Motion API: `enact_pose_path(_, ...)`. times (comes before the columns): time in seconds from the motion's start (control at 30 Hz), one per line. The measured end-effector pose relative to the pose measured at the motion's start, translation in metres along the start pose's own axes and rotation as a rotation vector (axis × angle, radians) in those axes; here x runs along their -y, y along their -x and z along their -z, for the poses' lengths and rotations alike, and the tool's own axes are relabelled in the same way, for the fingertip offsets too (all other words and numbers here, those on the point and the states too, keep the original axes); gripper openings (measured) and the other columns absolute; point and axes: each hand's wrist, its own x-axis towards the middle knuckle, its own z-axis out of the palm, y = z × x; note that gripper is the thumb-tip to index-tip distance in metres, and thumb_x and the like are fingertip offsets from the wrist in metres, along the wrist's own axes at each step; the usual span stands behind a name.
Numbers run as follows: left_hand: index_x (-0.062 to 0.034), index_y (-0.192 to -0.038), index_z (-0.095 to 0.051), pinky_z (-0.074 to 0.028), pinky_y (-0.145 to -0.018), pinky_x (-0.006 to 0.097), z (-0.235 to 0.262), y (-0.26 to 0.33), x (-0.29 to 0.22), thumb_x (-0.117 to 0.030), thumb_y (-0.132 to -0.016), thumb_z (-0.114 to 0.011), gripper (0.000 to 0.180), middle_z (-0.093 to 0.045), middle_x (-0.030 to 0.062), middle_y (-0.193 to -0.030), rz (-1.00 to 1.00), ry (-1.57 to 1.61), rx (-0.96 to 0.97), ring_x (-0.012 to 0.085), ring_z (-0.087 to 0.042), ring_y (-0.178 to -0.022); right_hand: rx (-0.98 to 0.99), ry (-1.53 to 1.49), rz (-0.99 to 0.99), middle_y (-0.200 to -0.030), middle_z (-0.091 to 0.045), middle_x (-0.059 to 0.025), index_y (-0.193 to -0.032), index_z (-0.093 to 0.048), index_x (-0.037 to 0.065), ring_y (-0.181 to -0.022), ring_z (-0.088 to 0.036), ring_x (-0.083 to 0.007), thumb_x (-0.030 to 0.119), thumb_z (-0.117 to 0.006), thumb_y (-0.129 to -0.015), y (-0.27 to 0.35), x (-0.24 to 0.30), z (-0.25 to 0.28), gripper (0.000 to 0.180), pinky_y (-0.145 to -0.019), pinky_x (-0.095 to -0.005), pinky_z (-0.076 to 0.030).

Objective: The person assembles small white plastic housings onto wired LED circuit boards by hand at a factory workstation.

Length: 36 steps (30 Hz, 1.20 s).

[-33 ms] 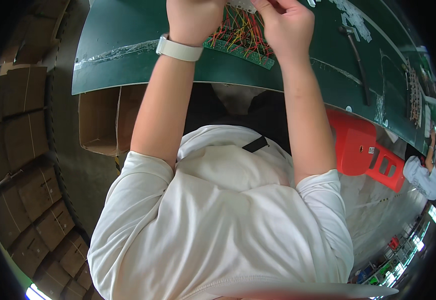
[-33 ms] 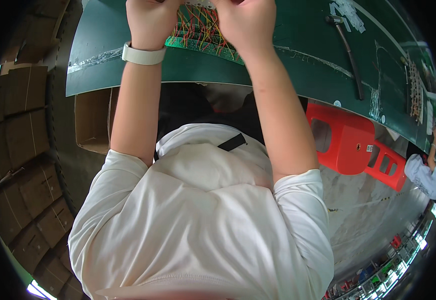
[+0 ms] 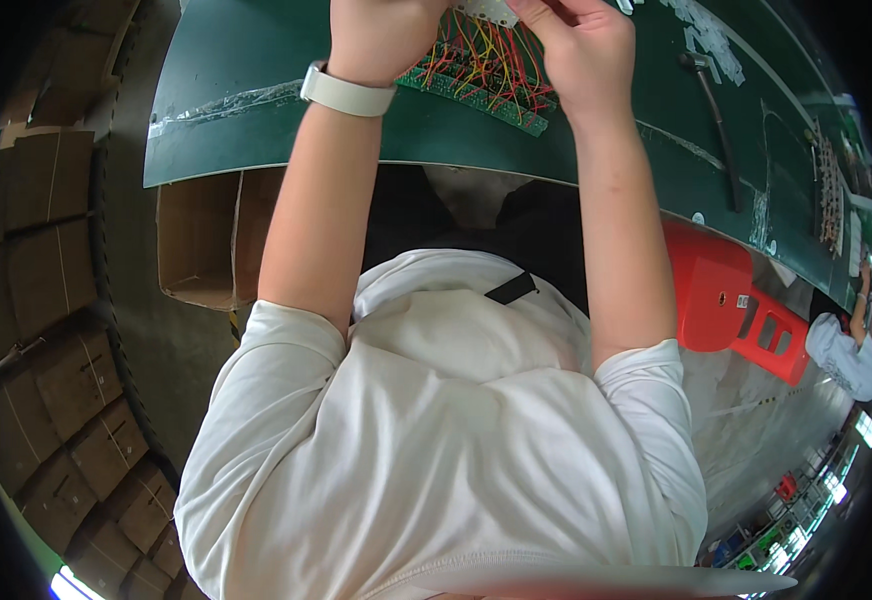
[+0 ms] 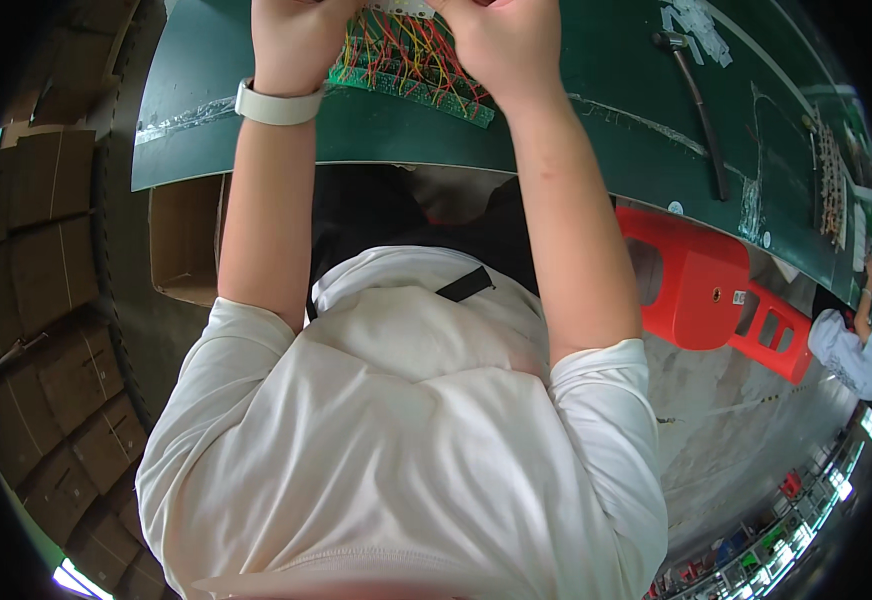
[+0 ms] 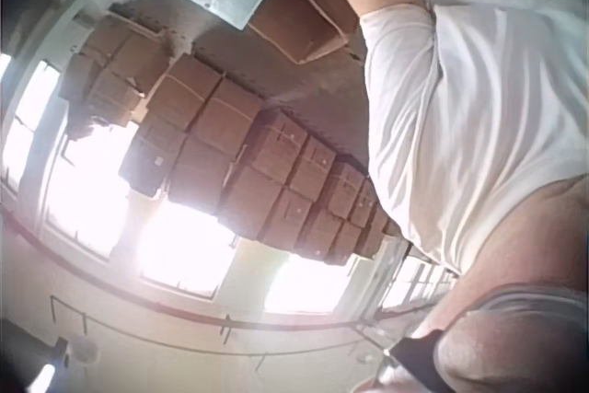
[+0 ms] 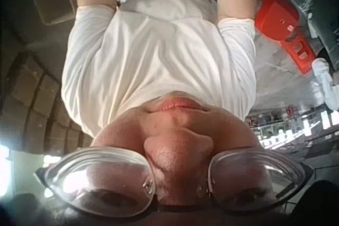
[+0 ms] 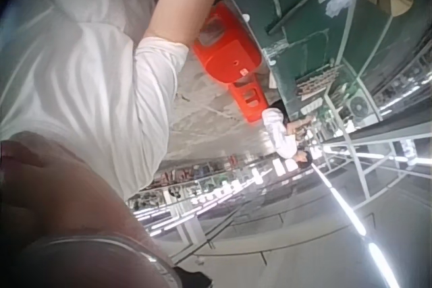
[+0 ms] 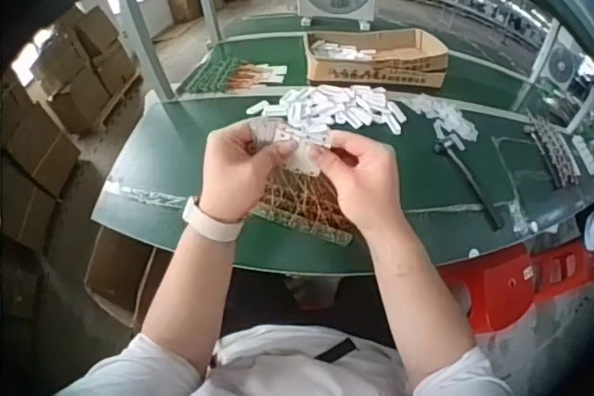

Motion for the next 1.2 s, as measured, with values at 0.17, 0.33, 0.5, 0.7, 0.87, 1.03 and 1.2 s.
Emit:
enact_pose_path(0.17,0.0036,-0.087,-0.074,-0.047,-0.054,0.027,-0.003,-0.011,0.003,-0.001,-0.089,-0.075,0.005,-0.070,0.0035,-0.069,-0.073,0.171,-0.010,0.0081,-0.060,-0.059,0.003,-0.054,0.002,-0.080,-0.073,-0.0049,-0.096,-0.074,-0.005,-0.071,-0.062,-0.0081,0.009,-0.073,-0.095,-0.006,0.000,0.002,0.015,-0.065,-0.0257,-0.048)
enact_pose_path(0.33,0.0046,-0.089,-0.071,-0.051,-0.057,0.034,0.008,-0.017,-0.001,-0.020,-0.087,-0.081,0.026,-0.069,0.0128,-0.067,-0.025,-0.649,-0.186,0.0164,-0.067,-0.062,-0.192,0.263,0.128,-0.077,-0.073,-0.0081,-0.095,-0.073,-0.007,-0.070,-0.063,-0.0089,0.010,-0.077,-0.091,0.000,0.009,-0.014,0.018,-0.065,-0.0269,-0.049)
enact_pose_path(0.5,0.0078,-0.115,-0.072,-0.053,-0.063,0.031,0.039,-0.027,0.014,-0.035,-0.084,-0.087,0.055,-0.075,0.0131,-0.081,-0.268,-0.787,-0.142,0.0156,-0.069,-0.071,-0.087,0.166,-0.021,-0.080,-0.075,-0.0068,-0.097,-0.074,-0.006,-0.072,-0.065,-0.0097,0.010,-0.078,-0.091,-0.007,0.009,0.000,0.018,-0.066,-0.0265,-0.051)
enact_pose_path(0.7,0.0089,-0.117,-0.072,-0.053,-0.065,0.029,0.057,-0.031,-0.018,-0.026,-0.090,-0.082,0.045,-0.076,0.0103,-0.083,0.010,-0.571,-0.133,0.0124,-0.067,-0.070,-0.075,0.119,0.013,-0.084,-0.076,-0.0068,-0.099,-0.076,-0.005,-0.075,-0.067,-0.0102,0.011,-0.079,-0.091,-0.012,-0.001,0.013,0.018,-0.070,-0.0254,-0.052)
enact_pose_path(0.87,0.0050,-0.119,-0.073,-0.055,-0.069,0.027,0.068,-0.030,-0.030,-0.012,-0.089,-0.080,0.036,-0.077,0.0096,-0.091,0.133,-0.634,-0.159,0.0127,-0.070,-0.077,-0.001,0.189,-0.166,-0.081,-0.075,-0.0057,-0.094,-0.076,-0.005,-0.072,-0.066,-0.0098,0.011,-0.081,-0.088,-0.016,0.015,0.018,0.017,-0.068,-0.0255,-0.052)
enact_pose_path(1.03,0.0085,-0.119,-0.071,-0.056,-0.073,0.026,0.034,-0.012,-0.021,-0.008,-0.093,-0.075,0.031,-0.077,0.0115,-0.099,-0.170,-0.334,-0.077,0.0108,-0.069,-0.084,0.024,0.216,-0.169,-0.079,-0.075,-0.0053,-0.090,-0.076,-0.004,-0.070,-0.066,-0.0096,0.010,-0.084,-0.086,-0.018,0.021,0.017,0.016,-0.065,-0.0257,-0.052)
enact_pose_path(1.2,0.0103,-0.106,-0.073,-0.054,-0.071,0.024,-0.002,0.004,-0.005,-0.003,-0.095,-0.071,0.017,-0.076,0.0074,-0.087,0.020,-0.146,0.151,0.0092,-0.066,-0.078,0.119,0.131,-0.203,-0.081,-0.076,-0.0057,-0.091,-0.076,-0.004,-0.070,-0.066,-0.0094,0.009,-0.084,-0.085,-0.019,0.020,0.020,0.016,-0.065,-0.0251,-0.052)
